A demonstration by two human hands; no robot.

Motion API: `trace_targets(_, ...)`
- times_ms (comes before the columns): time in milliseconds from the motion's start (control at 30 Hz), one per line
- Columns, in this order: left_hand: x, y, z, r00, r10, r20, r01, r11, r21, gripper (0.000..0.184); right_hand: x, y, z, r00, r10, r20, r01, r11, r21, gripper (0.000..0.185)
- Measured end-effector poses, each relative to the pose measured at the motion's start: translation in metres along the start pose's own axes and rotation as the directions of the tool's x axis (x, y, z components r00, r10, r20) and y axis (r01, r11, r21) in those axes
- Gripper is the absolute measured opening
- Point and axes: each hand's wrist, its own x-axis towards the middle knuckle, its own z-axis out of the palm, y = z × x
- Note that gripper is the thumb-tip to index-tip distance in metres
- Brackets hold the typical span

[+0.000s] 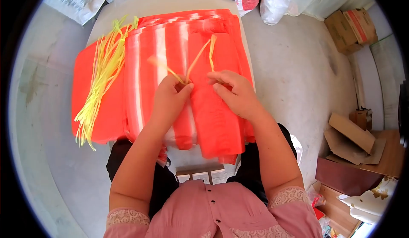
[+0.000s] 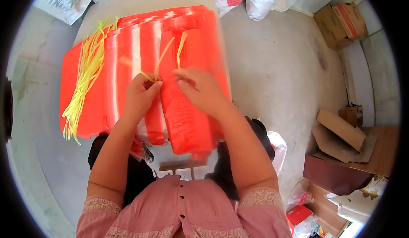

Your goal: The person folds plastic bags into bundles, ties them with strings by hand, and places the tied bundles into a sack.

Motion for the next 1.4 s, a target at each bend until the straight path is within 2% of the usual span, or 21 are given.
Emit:
trace_targets(67,-0.001,0.002,-0.004,0.997,-0.042,0.061,0.037,0.995,0.095,0.012,0.002,0.002,0.002,0.999,-0.030,-0.013,0.029,0.999,-0.026,0.030)
trace_targets(167,-0.012,0.007,-0.007,0.989,0.128,0.069,-0.141,0.962,0.233,0.009,0.004,0.003,0.003,0.999,-0.032,-0.032,0.028,0.993,-0.117,0.025)
trace_targets(267,-0.021,0.014,-0.015,0.864,0.316,0.393,-0.489,0.714,0.501,0.009,0.005,0.003,0.002,0.999,-0.023,-0.035,0.017,0.989,-0.148,0.022)
trace_targets(367,-0.037,0.020,-0.025,0.770,0.328,0.547,-0.593,0.683,0.426,0.008,0.005,0.007,0.003,0.997,-0.038,-0.068,0.032,0.996,-0.086,0.021)
trace_targets(467,-0.036,0.021,-0.029,0.761,0.400,0.511,-0.609,0.713,0.348,0.005,0.004,0.005,0.003,0.995,0.063,-0.080,-0.059,0.997,0.046,0.022)
trace_targets(567,-0.029,0.029,-0.029,0.889,0.341,0.304,-0.411,0.888,0.207,0.007,0.005,0.009,0.003,0.996,0.008,-0.093,0.001,0.996,0.094,0.023)
trace_targets(667,-0.023,0.031,-0.020,0.923,0.360,0.138,-0.376,0.919,0.119,0.012,0.002,-0.004,-0.001,0.993,-0.114,-0.015,0.110,0.981,-0.157,0.019)
trace_targets(767,-0.021,0.038,-0.007,0.823,0.549,0.148,-0.569,0.794,0.214,0.017,0.005,-0.005,0.005,0.922,-0.377,0.088,0.385,0.869,-0.311,0.022)
trace_targets(867,-0.020,0.043,-0.001,0.678,0.707,0.203,-0.734,0.634,0.244,0.026,0.007,0.002,0.006,0.911,-0.373,0.177,0.412,0.856,-0.312,0.016)
trace_targets(967,-0.023,0.049,0.006,0.713,0.696,0.085,-0.699,0.694,0.172,0.031,0.006,0.008,0.003,0.905,-0.400,0.147,0.426,0.846,-0.320,0.009)
trace_targets(1033,-0.025,0.056,0.007,0.835,0.549,0.040,-0.549,0.823,0.147,0.036,0.007,0.006,0.004,0.909,-0.397,0.122,0.415,0.857,-0.305,0.006)
trace_targets(1100,-0.021,0.054,0.007,0.876,0.478,0.057,-0.482,0.866,0.138,0.036,0.008,0.004,0.002,0.933,-0.341,0.112,0.359,0.903,-0.237,0.006)
trace_targets(1167,-0.013,0.042,0.006,0.859,0.495,0.132,-0.511,0.847,0.148,0.033,0.008,0.002,0.000,0.966,-0.227,0.127,0.242,0.964,-0.113,0.008)
trace_targets(1267,-0.013,0.039,0.005,0.847,0.517,0.121,-0.530,0.806,0.264,0.026,0.005,-0.003,0.005,0.988,-0.142,0.057,0.143,0.990,-0.019,0.010)
trace_targets(1367,-0.013,0.041,0.009,0.876,0.470,0.105,-0.479,0.827,0.295,0.016,0.000,-0.011,0.005,0.999,-0.027,-0.021,0.026,0.999,-0.046,0.012)
trace_targets(1400,-0.013,0.043,0.010,0.879,0.468,0.091,-0.471,0.825,0.313,0.014,-0.003,-0.010,0.005,0.996,-0.083,-0.046,0.075,0.985,-0.153,0.014)
